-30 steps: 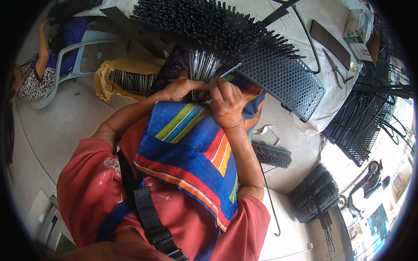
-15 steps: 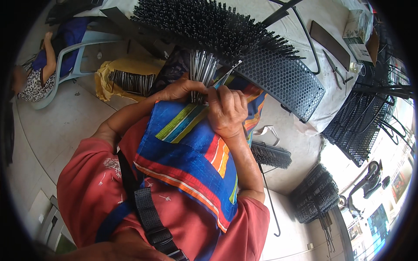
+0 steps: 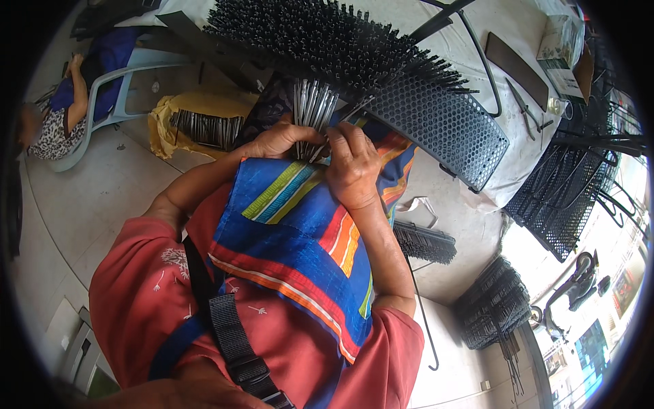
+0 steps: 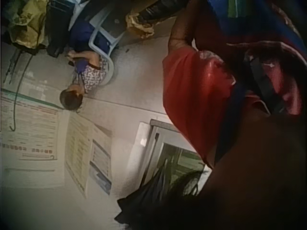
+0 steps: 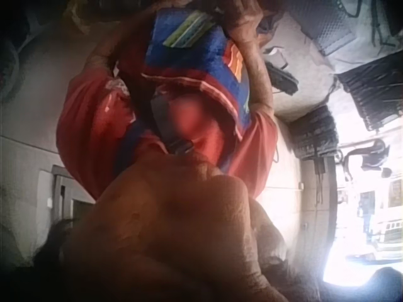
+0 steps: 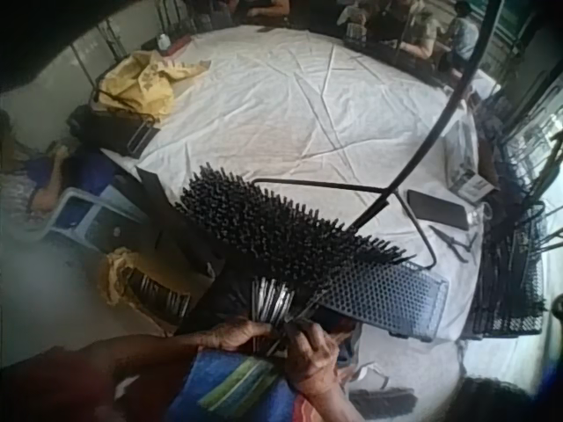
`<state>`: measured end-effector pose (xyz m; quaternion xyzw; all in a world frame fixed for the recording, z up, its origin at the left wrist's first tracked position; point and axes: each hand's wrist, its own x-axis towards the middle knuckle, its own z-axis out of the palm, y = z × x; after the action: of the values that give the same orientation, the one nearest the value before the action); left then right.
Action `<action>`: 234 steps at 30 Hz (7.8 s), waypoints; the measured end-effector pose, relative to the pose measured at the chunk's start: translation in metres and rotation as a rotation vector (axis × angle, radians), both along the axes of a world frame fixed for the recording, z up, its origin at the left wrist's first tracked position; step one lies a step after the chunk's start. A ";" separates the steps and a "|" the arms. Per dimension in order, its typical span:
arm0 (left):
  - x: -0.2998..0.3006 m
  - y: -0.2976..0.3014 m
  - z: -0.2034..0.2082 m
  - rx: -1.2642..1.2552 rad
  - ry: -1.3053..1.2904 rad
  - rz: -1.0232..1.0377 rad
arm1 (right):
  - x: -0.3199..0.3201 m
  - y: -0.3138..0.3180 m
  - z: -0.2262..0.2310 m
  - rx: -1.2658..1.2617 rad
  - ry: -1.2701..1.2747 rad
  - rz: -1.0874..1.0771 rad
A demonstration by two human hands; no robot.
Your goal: Inserting bundles of metal pins into a perforated black plate to assemble industrial brushes.
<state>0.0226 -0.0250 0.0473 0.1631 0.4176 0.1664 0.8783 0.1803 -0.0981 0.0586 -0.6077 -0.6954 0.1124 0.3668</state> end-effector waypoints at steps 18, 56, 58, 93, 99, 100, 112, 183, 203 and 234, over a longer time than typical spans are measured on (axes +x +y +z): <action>-0.002 -0.001 -0.001 0.225 0.008 -0.240 | 0.015 0.009 -0.012 -0.589 1.528 -0.411; -0.005 0.002 -0.008 0.191 0.099 -0.182 | 0.032 0.045 0.016 0.049 0.306 -0.351; -0.006 0.002 -0.008 0.242 0.112 -0.198 | 0.030 0.045 0.020 -0.001 0.270 -0.365; -0.067 0.084 -0.021 0.429 0.119 0.697 | 0.206 -0.076 -0.082 -0.282 0.748 -1.081; -0.097 0.116 -0.025 0.483 0.214 0.692 | 0.125 -0.048 -0.057 -0.166 0.786 -1.071; -0.100 0.115 -0.022 0.495 0.192 0.703 | 0.117 -0.040 -0.050 -0.162 0.761 -1.083; -0.008 0.012 0.029 0.269 -0.177 -0.073 | 0.100 -0.016 -0.021 -0.040 -0.163 -0.846; 0.033 0.010 -0.013 0.333 0.153 -0.347 | 0.031 0.014 0.022 -0.572 1.110 -0.531; 0.031 0.013 -0.006 0.049 0.008 -0.299 | 0.040 0.016 0.019 -0.648 1.070 -0.525; 0.028 0.014 -0.015 0.321 0.085 -0.350 | 0.034 0.013 0.015 -0.551 1.176 -0.550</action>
<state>0.0502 -0.0115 0.0324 0.3774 0.3876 0.0692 0.8382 0.2145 -0.0848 0.0736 -0.6706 -0.1494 0.4976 0.5295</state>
